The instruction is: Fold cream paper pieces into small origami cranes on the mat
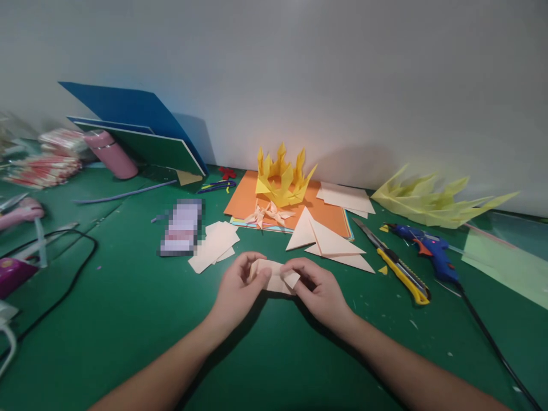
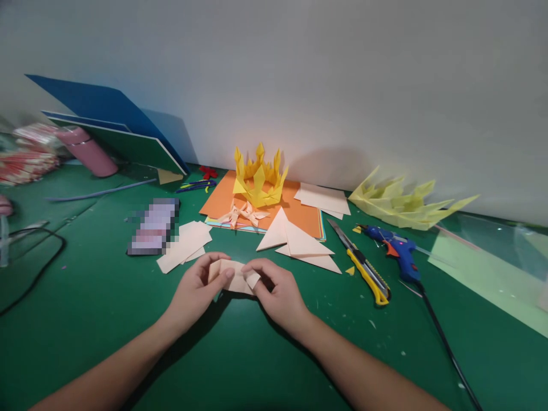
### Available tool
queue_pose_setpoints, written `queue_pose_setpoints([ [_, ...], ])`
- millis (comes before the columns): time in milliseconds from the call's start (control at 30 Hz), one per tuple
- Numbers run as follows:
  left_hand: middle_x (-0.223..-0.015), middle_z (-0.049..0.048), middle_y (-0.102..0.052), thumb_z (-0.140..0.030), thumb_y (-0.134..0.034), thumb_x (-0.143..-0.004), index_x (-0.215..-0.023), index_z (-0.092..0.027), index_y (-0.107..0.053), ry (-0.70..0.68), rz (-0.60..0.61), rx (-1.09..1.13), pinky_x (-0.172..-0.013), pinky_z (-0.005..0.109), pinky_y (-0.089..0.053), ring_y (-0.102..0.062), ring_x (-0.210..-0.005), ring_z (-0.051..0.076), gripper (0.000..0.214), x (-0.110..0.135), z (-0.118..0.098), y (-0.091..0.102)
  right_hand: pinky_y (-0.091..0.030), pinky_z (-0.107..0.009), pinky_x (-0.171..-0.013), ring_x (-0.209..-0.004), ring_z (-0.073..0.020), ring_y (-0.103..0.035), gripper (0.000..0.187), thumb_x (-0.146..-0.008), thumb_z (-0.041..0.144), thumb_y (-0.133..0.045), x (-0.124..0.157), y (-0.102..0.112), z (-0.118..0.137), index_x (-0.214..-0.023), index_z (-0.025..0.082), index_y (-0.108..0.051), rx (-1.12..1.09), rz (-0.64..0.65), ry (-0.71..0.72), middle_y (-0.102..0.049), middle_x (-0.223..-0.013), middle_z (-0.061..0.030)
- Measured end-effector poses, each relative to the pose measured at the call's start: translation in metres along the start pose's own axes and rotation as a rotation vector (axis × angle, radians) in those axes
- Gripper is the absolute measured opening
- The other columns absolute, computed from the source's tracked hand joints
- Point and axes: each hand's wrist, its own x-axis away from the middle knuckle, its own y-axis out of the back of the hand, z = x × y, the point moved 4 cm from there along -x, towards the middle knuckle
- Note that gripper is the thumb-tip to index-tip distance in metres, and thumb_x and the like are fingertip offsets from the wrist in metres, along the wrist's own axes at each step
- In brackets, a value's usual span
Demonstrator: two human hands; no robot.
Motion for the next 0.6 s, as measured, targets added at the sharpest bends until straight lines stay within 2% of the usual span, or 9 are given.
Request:
queue_pose_setpoints([
  [100,-0.063,-0.0046,-0.051,-0.035,-0.06,-0.067,-0.077,-0.017,-0.056,0.006,0.003,-0.064,-0.053,0.021,-0.038,-0.047,-0.056,0.01,0.021,0.0005,-0.0021,0.0008,-0.043,-0.021,-0.05,-0.057,-0.0114,-0.053,0.011,-0.082,0.023,-0.049,0.0,0.0008,0.0003,-0.081,0.019,-0.06,0.049,-0.011,-0.002,-0.062,-0.075,-0.0025],
  [400,-0.057,-0.0055,-0.049,-0.035,-0.059,-0.069,-0.075,-0.018,-0.059,0.002,0.027,-0.1,-0.052,0.022,-0.037,-0.045,-0.054,0.011,0.018,0.0033,-0.0064,-0.0011,-0.036,-0.021,-0.045,-0.05,-0.0105,-0.046,0.006,-0.078,0.026,-0.052,-0.0008,0.0036,0.0024,-0.078,0.021,-0.056,0.032,-0.047,-0.057,-0.055,-0.067,0.001],
  [600,-0.057,-0.0055,-0.049,-0.035,-0.058,-0.068,-0.075,-0.018,-0.058,-0.004,0.026,-0.122,-0.05,0.021,-0.036,-0.044,-0.052,0.011,0.018,0.0037,-0.0067,-0.0018,-0.042,-0.022,-0.05,-0.058,-0.0124,-0.053,0.007,-0.078,0.026,-0.052,-0.0012,0.0014,0.0029,-0.079,0.021,-0.057,0.025,-0.037,-0.054,-0.06,-0.073,-0.0008],
])
